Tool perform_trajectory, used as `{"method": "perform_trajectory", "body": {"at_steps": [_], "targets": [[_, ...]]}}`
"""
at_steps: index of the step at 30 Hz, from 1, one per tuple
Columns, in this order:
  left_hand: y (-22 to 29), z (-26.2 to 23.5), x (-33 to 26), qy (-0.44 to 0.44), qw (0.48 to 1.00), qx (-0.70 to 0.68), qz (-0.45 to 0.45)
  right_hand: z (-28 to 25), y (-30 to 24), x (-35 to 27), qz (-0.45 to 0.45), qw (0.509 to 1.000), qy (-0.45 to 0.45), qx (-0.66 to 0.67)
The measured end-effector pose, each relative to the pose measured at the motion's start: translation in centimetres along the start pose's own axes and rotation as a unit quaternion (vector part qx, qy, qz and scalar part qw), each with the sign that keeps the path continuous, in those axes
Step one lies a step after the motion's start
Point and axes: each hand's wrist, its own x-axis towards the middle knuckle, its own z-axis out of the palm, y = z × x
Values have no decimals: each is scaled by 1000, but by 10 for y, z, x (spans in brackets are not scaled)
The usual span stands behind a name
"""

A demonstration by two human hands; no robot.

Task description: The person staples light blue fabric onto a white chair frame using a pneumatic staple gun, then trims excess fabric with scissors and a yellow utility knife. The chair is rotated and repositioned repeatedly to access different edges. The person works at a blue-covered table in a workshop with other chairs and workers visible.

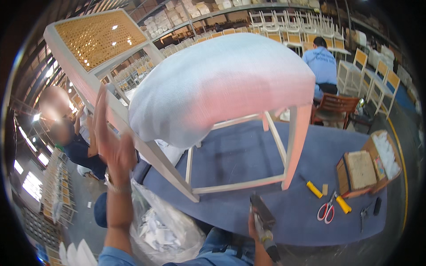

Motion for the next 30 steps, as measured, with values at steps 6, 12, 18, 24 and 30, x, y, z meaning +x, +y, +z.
{"method": "perform_trajectory", "body": {"at_steps": [6,12,18,24,30], "targets": [[-51,77,109,-357,934,-1,-10,16,-140,129,-151,963,161,152],[-8,90,98,-422,906,-18,-7,27,-160,185,-270,907,235,220],[25,87,53,-277,941,134,141,44,-172,218,-321,880,253,241],[34,87,28,-250,935,204,144,66,-185,241,-326,865,278,260],[37,86,17,-254,930,235,122,71,-183,251,-321,878,244,259]]}}
